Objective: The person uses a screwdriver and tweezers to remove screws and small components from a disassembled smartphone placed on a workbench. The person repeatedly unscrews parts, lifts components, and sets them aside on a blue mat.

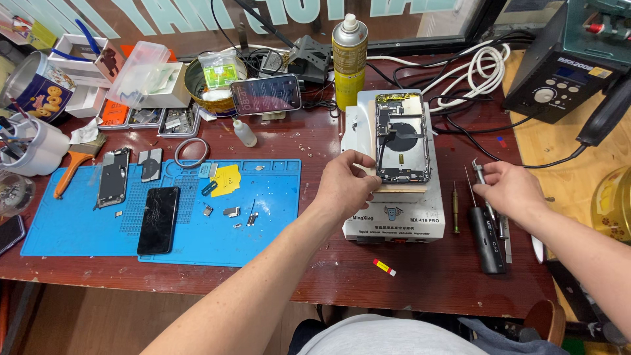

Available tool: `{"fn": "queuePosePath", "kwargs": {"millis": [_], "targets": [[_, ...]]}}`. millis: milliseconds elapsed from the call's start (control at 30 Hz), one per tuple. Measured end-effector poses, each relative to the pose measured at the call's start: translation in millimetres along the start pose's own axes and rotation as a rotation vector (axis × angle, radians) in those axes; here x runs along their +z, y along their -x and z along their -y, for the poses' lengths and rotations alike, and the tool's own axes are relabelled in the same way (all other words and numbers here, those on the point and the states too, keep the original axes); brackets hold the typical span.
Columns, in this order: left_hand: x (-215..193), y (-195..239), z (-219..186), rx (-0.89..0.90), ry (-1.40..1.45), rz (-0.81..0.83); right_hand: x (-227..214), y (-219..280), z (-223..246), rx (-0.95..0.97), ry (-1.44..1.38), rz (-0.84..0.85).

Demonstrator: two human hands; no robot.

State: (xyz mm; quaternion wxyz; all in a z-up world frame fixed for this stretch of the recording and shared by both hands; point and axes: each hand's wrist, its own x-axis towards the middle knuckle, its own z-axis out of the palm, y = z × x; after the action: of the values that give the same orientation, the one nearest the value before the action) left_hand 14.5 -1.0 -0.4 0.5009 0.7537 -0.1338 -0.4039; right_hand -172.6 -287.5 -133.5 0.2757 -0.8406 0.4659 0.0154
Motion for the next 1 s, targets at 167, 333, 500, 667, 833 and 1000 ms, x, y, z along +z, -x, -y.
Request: {"fn": "queuePosePath", "kwargs": {"millis": [167,333,500,667,833,1000], "targets": [[0.1,-1.5,0.9,0.004,0.008,0.001,7.2,-30.1,-7.5,0.219,-0.620,0.108],[0.3,-1.8,2.7,0.008,-0.017,-0.007,-6.4,-48.0,-24.4,0.283,-0.365,0.063],[-0.2,-2.3,2.6,0.012,-0.019,-0.007,-4.5,-32.1,-29.4,0.261,-0.310,0.110],[0.6,-2.8,2.1,0.001,-0.021,-0.005,-0.7,-13.9,-25.3,0.175,-0.067,0.066],[0.3,-3.8,1.2,-0.003,-0.047,0.002,-13.0,-18.8,-27.5,0.026,0.209,-0.054],[0.1,-4.6,3.1,0.004,-0.045,0.000,-31.0,-41.2,-25.1,0.070,0.161,0.038]]}}
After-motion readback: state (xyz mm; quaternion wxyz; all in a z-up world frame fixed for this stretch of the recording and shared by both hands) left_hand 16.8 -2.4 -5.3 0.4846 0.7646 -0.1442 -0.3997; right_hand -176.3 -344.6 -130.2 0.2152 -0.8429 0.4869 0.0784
